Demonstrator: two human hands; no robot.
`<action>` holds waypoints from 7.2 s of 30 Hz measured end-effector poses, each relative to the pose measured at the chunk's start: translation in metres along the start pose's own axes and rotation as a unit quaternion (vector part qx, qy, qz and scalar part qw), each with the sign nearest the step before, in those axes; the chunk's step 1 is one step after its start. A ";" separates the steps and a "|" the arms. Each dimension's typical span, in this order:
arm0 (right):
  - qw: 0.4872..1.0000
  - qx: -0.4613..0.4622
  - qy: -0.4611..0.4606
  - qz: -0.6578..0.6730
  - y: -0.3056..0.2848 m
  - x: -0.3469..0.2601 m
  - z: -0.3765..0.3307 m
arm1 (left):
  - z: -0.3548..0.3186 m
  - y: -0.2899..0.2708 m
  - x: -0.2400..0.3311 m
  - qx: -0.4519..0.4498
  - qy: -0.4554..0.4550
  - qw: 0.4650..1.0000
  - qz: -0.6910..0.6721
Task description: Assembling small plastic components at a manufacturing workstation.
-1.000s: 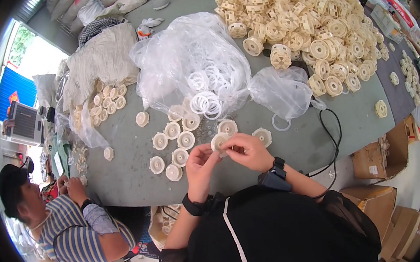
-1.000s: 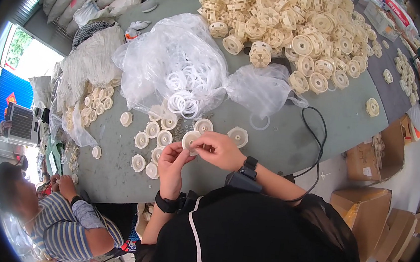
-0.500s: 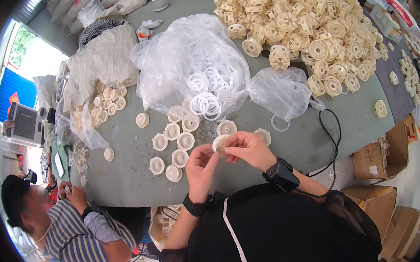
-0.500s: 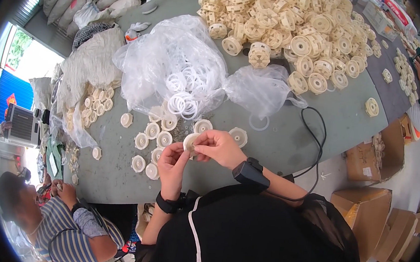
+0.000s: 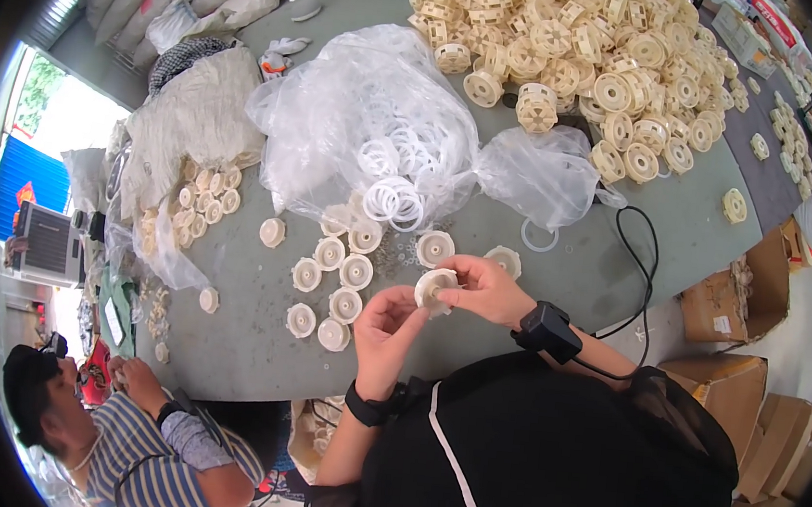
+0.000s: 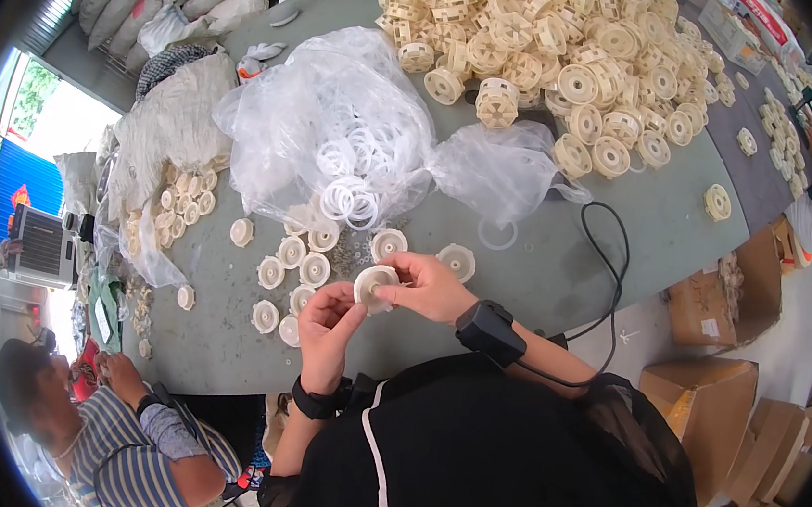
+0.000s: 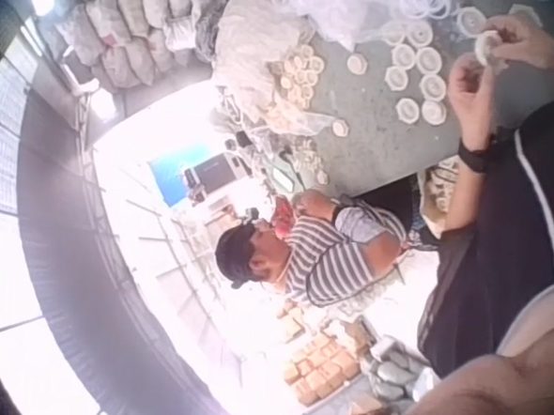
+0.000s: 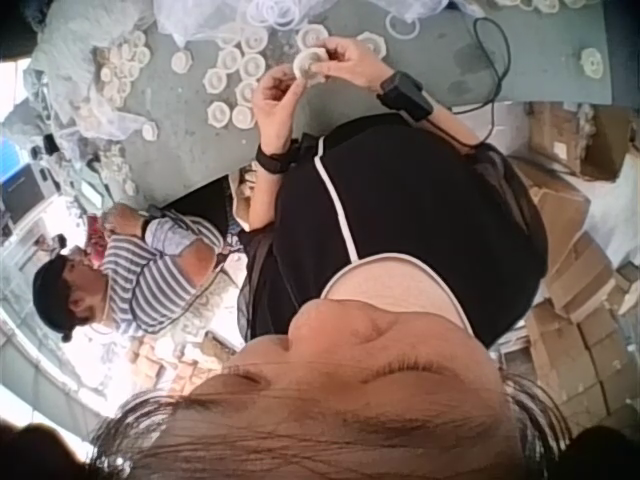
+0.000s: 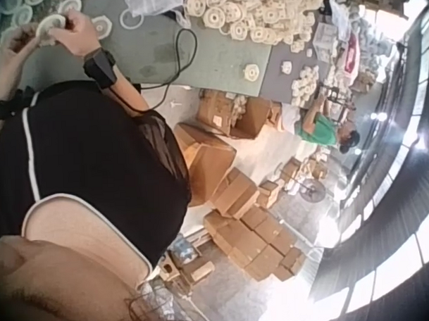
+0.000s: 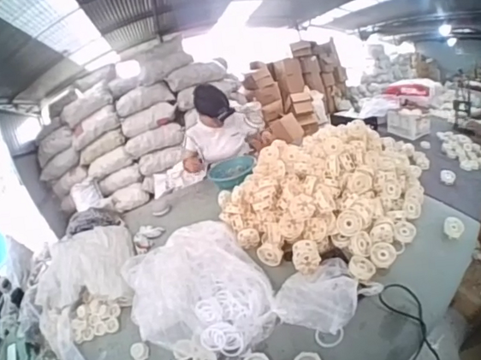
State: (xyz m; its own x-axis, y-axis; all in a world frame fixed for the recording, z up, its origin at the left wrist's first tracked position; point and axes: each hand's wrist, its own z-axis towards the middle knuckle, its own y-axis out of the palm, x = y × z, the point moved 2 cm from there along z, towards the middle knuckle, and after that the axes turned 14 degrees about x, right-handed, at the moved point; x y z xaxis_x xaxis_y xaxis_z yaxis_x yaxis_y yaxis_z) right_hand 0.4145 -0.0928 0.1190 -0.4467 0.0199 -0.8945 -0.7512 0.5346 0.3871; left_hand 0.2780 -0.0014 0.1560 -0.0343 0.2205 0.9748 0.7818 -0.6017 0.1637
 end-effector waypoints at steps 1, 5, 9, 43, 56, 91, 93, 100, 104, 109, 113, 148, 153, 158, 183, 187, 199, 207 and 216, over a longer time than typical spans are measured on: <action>1.000 0.008 -0.021 -0.016 0.000 0.003 0.000 | -0.002 0.001 0.001 -0.009 -0.004 1.000 -0.005; 1.000 0.010 -0.013 0.010 0.000 0.009 0.004 | 0.002 0.000 0.000 -0.007 0.010 1.000 0.026; 0.995 0.078 -0.030 0.045 -0.006 0.012 0.007 | 0.023 -0.027 -0.013 0.012 0.002 0.995 0.095; 0.971 0.053 -0.183 -0.146 -0.023 -0.007 -0.009 | 0.054 0.010 -0.011 -0.012 -0.003 0.970 0.245; 0.848 -0.101 -0.448 -0.265 0.008 -0.056 -0.012 | 0.034 0.001 0.036 -0.217 0.053 0.972 0.072; 0.800 -0.083 -0.528 -0.272 0.019 -0.069 -0.019 | -0.014 0.001 0.045 -0.083 0.332 0.923 0.174; 0.798 -0.087 -0.533 -0.267 0.018 -0.069 -0.019 | -0.014 0.000 0.042 -0.073 0.336 0.923 0.174; 0.885 -0.100 -0.316 -0.326 0.005 -0.049 -0.015 | -0.018 -0.004 0.020 -0.017 0.256 0.939 0.229; 0.936 -0.121 -0.074 -0.323 -0.004 -0.012 -0.013 | -0.019 -0.016 -0.016 -0.037 0.040 0.978 0.204; 0.912 -0.120 -0.028 -0.391 -0.007 0.009 -0.009 | -0.020 -0.030 -0.033 -0.006 0.021 0.967 0.256; 0.916 -0.094 -0.022 -0.390 -0.006 0.007 -0.008 | -0.018 -0.025 -0.024 -0.023 0.234 0.852 0.467; 0.974 -0.073 -0.023 -0.213 -0.013 0.012 -0.005 | 0.077 -0.016 -0.026 -0.067 0.254 0.841 0.473; 0.977 -0.046 -0.007 -0.206 -0.010 0.016 0.000 | 0.068 -0.029 -0.019 0.014 0.109 0.930 0.352; 0.976 -0.009 -0.008 -0.220 -0.006 0.018 0.002 | 0.054 -0.025 -0.017 -0.095 0.229 0.811 0.530; 0.998 0.055 0.003 0.035 -0.001 0.013 0.002 | 0.016 0.012 -0.016 0.040 0.121 0.987 0.099; 0.997 0.056 0.038 0.041 -0.002 0.020 0.002 | 0.012 0.013 -0.014 0.033 0.226 0.951 0.207; 0.992 0.063 0.042 0.102 0.000 0.018 0.000 | 0.015 0.005 -0.021 0.035 0.138 0.985 0.095; 0.994 0.035 0.036 0.096 0.007 0.009 -0.002 | 0.013 -0.001 -0.031 0.088 -0.105 0.979 -0.148; 0.991 0.045 0.063 0.106 0.009 0.011 -0.008 | 0.011 0.001 -0.035 0.067 -0.128 0.982 -0.123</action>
State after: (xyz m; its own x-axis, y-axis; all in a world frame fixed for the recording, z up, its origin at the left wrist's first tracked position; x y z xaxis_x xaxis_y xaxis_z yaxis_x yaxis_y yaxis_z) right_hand 0.3987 -0.0947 0.1145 -0.6504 0.0372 -0.7586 -0.5907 0.6031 0.5360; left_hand 0.2868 -0.0013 0.1204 -0.0885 0.5426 0.8353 0.8450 -0.4031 0.3513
